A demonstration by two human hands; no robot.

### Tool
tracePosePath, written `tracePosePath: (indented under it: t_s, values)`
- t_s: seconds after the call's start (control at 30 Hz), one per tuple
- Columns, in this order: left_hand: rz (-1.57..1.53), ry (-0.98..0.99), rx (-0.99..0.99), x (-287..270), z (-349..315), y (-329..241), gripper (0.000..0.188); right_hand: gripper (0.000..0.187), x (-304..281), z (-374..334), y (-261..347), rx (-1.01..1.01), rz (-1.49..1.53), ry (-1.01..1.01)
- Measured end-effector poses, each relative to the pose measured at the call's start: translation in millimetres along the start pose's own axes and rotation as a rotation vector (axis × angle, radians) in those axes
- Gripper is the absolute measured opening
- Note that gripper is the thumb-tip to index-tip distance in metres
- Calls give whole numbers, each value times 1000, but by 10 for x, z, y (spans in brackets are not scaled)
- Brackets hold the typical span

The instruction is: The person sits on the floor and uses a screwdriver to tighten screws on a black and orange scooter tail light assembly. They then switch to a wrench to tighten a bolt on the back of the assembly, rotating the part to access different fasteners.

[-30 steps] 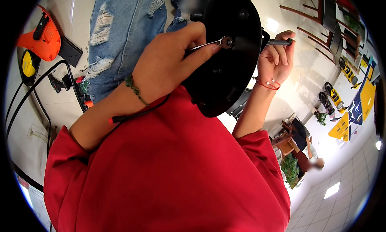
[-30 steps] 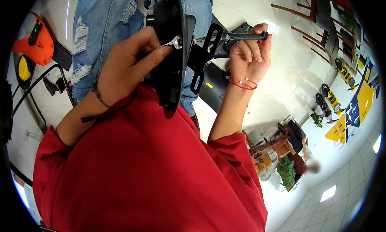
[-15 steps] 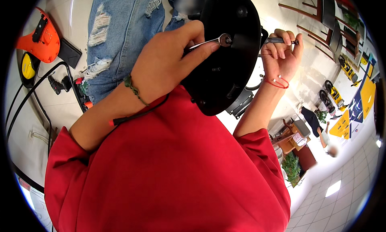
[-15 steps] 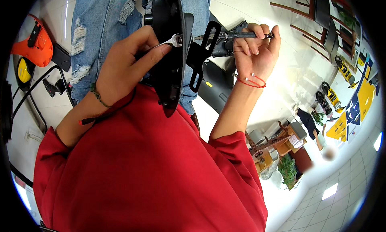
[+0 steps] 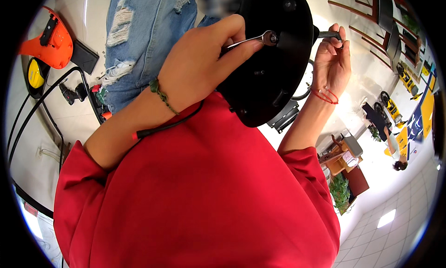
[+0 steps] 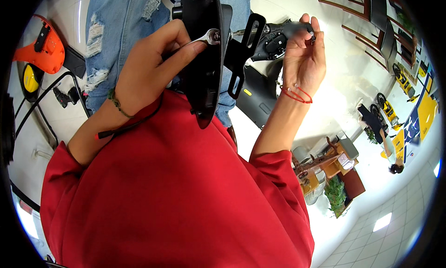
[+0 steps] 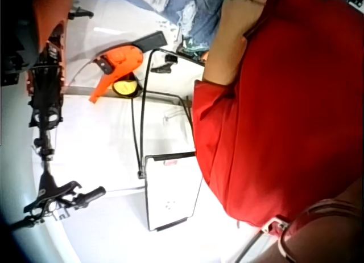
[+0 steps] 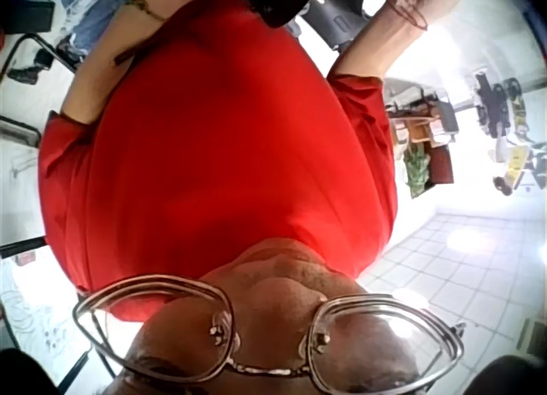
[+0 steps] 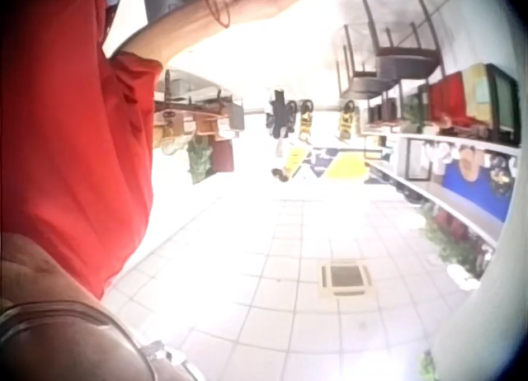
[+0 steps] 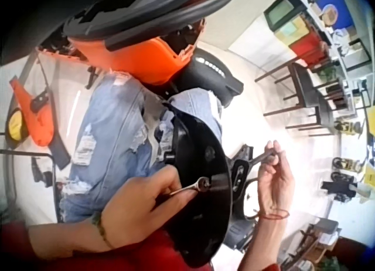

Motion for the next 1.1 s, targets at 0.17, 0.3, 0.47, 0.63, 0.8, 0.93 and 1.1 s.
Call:
tracePosePath:
  t_s: [0.17, 0.3, 0.47, 0.63, 0.8, 0.93, 1.1]
  values:
    - [6, -55, 52, 24, -1, 3, 31, 34, -39, 22, -172, -4, 289, 75]
    - [5, -63, 28, 22, -10, 27, 31, 29, 29, 40, -282, 189, 716, 66]
    - [-44, -58, -6, 17, -11, 49, 30, 27, 184, 93, -453, 512, 1017, 103]
    - [-16, -66, 34, 20, -4, 20, 29, 27, 270, 196, -535, 672, 795, 230]
    - [-5, -44, 28, 31, 12, 4, 29, 41, 163, 224, -411, 534, 476, -50]
    - [-8, -60, 39, 23, 11, -12, 29, 53, 202, 147, -358, 411, 333, -47]
    - [2, -48, 13, 3, 11, 11, 29, 55, 283, 57, -228, 228, 120, 75]
Point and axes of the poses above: each hand's wrist, its own z-axis towards the middle knuckle, its own x-axis out of the palm, y = z × x, the point moved 4 cm from there along z, towards the middle knuckle, and after that the axes turned 13 degrees about -y, right-handed, at the moved point
